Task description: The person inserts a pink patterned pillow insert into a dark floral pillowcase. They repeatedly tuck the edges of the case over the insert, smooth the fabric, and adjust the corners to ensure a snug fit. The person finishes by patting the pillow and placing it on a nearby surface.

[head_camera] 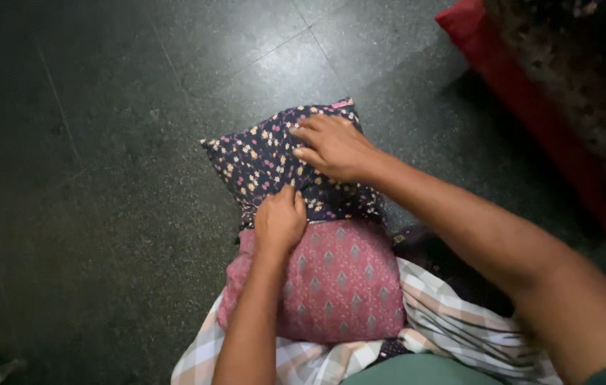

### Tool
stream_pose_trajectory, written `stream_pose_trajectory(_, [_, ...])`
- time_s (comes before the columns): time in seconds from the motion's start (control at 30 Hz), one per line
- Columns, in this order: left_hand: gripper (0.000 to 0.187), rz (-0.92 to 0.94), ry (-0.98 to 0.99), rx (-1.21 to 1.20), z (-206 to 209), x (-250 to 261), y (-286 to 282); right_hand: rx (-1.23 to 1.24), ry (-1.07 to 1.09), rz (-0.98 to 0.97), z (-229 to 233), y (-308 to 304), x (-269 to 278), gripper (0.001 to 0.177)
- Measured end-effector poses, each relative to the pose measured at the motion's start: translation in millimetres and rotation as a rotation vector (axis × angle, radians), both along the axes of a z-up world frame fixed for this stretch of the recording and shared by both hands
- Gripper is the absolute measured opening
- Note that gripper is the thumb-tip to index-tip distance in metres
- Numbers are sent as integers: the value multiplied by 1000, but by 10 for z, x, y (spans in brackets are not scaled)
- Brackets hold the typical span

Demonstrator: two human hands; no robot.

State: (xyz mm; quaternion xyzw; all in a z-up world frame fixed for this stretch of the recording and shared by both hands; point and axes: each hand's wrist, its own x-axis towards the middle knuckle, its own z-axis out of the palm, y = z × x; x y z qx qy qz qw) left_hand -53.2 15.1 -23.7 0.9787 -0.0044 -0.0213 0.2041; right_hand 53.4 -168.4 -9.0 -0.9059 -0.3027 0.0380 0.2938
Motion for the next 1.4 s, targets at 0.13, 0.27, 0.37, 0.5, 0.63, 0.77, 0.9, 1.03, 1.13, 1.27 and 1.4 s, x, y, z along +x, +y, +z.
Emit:
stream_pose_trajectory(0.13, [26, -74, -82, -46, -88, 4, 23, -176, 117, -24, -461, 321, 147, 66])
stream_pose_trajectory(0.27, [29, -40, -41, -34, -23, 139, 28, -380, 223, -6, -616, 498, 436, 72])
stream_pose_trajectory(0.37, [28, -23, -39, -47, -56, 11, 0, -423, 199, 15, -631, 409, 438, 69])
stream_pose_trajectory(0.5, [27, -15, -82, -68, -113, 11, 36, -339, 113, 40, -655, 412, 90, 66])
stream_pose_trajectory(0.63, [28, -34, -78, -125, 28, 138, 83, -253, 36, 36, -603, 396, -144, 62])
stream_pose_trajectory(0.77, [25, -85, -258, -168, 133, 414, 137, -296, 4, 36, -617, 405, -120, 61])
stream_pose_trajectory(0.9, [30, -50, -334, -279, -101, 762, 204, -295, 23, 41, -622, 413, -98, 61])
stream_pose_trajectory(1.03, [45, 176, -52, -61, -507, 888, 528, -292, -67, 88, -695, 444, -62, 58])
stream_pose_trajectory(1.13, [52, 327, 225, -8, -624, 921, 655, -322, -45, 72, -699, 464, -150, 58])
stream_pose_trajectory(1.27, [63, 407, 313, 75, -547, 1044, 631, -307, -36, 59, -652, 455, -154, 59])
stream_pose_trajectory(1.4, [74, 346, 246, 126, -558, 701, 433, -293, -31, 66, -688, 431, -113, 60])
